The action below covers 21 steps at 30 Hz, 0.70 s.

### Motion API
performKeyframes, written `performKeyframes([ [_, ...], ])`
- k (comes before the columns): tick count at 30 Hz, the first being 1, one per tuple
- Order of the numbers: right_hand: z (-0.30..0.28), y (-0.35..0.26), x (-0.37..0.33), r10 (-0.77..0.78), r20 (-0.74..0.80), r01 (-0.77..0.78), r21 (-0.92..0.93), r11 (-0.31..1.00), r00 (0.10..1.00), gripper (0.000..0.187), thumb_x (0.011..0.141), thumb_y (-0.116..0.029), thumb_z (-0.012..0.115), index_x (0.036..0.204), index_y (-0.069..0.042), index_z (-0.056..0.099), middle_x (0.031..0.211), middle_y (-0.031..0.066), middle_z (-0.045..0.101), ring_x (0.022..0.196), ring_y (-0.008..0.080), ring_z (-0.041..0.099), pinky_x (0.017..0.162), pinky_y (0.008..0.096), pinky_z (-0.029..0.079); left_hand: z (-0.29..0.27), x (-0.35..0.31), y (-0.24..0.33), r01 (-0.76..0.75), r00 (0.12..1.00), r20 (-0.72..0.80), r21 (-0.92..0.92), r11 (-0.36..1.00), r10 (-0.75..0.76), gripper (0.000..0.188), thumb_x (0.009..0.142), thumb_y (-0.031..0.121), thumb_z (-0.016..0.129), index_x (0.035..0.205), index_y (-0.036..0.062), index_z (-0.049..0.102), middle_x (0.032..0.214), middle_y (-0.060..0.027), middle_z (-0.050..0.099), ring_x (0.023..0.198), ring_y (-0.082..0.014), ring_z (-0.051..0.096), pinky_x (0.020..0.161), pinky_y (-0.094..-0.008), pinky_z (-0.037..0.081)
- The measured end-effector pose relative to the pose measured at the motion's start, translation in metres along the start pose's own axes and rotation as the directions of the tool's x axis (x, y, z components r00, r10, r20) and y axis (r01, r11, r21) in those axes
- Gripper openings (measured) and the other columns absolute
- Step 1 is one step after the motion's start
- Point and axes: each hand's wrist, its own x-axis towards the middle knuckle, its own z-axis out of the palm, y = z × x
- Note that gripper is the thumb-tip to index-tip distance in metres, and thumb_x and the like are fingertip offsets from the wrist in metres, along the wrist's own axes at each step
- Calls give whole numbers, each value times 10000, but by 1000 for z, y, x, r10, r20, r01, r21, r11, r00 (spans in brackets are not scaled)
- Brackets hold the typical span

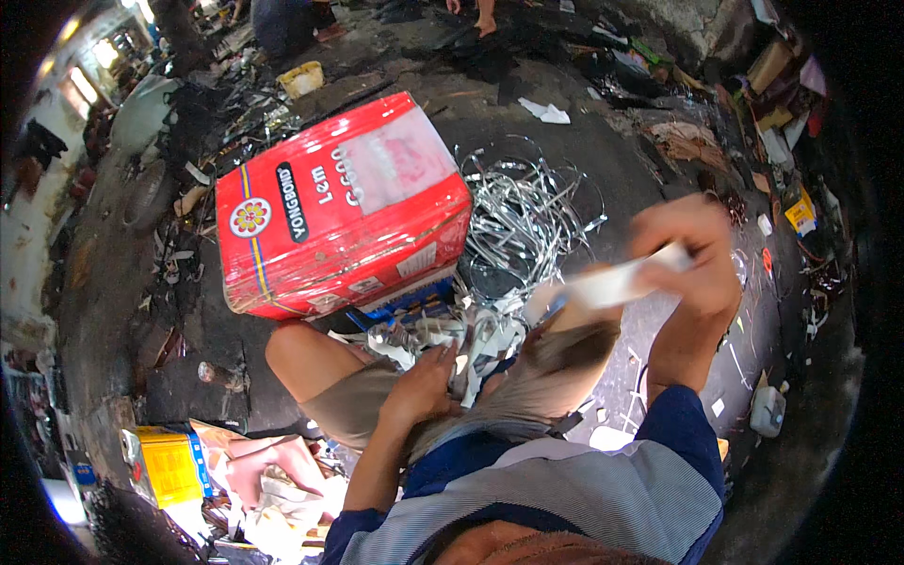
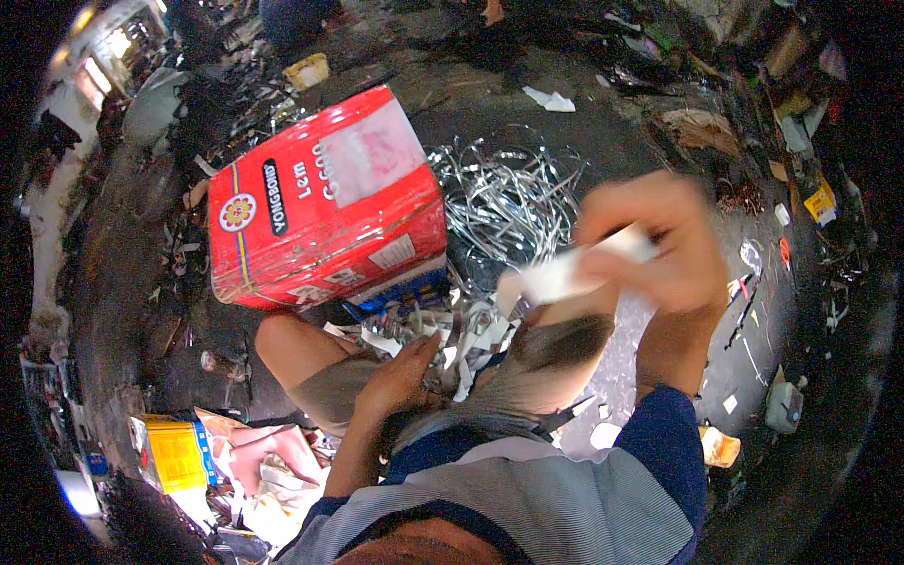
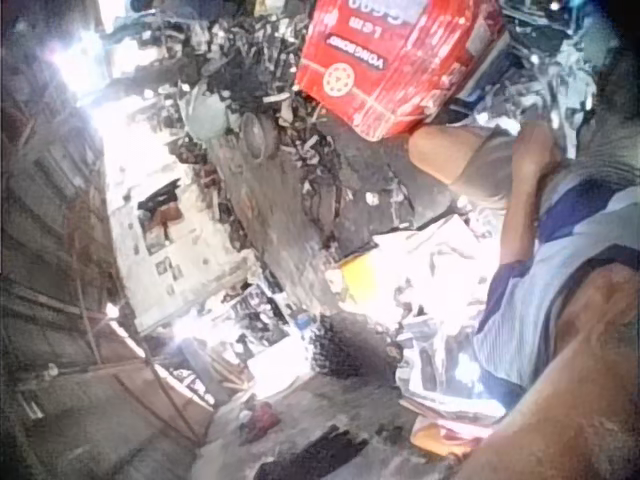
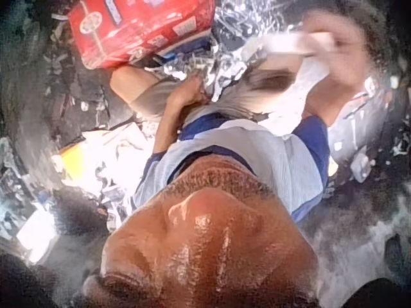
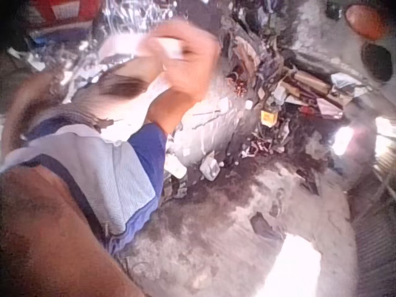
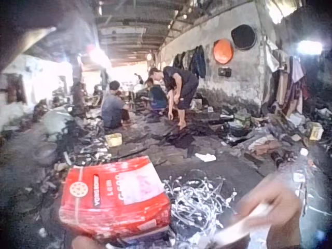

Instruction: The person sits on the floor and wraps a red rectangular box with white tape. They repeatedly pull tape from a roll, wrap it around the box, and tear off pieces by hand. The person adjusts the box position and continues taping until the box is fully covered.

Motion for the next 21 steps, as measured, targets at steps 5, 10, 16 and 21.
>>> performKeyframes([
  [5, 86, -2, 47, -118, 408, 78, 113, 991, 905, 227, 880, -272, 711, 846, -48, 691, 728, 135, 666, 668, 318, 659, 610, 398, 491, -70, -11, 72, -612, 789, -557, -681, 403, 259, 847, 790, 278, 852, 1465, 16, 413, 1328, -184, 550, 1218, -251, 541, 995, -372, 461],
  [10, 79, 8, 95, -161, 317, 167, 8, 986, 935, 185, 876, -225, 712, 854, -41, 701, 726, 142, 654, 650, 276, 643, 599, 378, 471, -92, -48, 48, -341, 851, -469, -835, 432, -236, 178, 948, 199, 724, 980, 24, 708, 668, 52, 573, 554, -21, 498, 490, -198, 382],
  [16, 75, 74, 162, 64, 304, -127, 194, 973, 951, 169, 862, -171, 753, 871, -5, 718, 775, 41, 699, 699, 110, 597, 651, 296, 473, -193, -144, -54, -120, 599, -706, -546, 829, -378, 62, 817, 40, 636, 803, 49, 696, 758, 13, 661, 687, -36, 557, 592, -210, 431],
  [21, 100, 118, 212, 47, 312, -20, -89, 996, 949, 191, 853, -184, 733, 911, -2, 719, 787, 78, 712, 711, 150, 640, 688, 328, 505, -280, -139, -112, 446, 493, -779, -156, 881, -387, 157, 809, 164, 697, 850, 15, 724, 848, -131, 705, 714, -232, 642, 681, -364, 488],
])
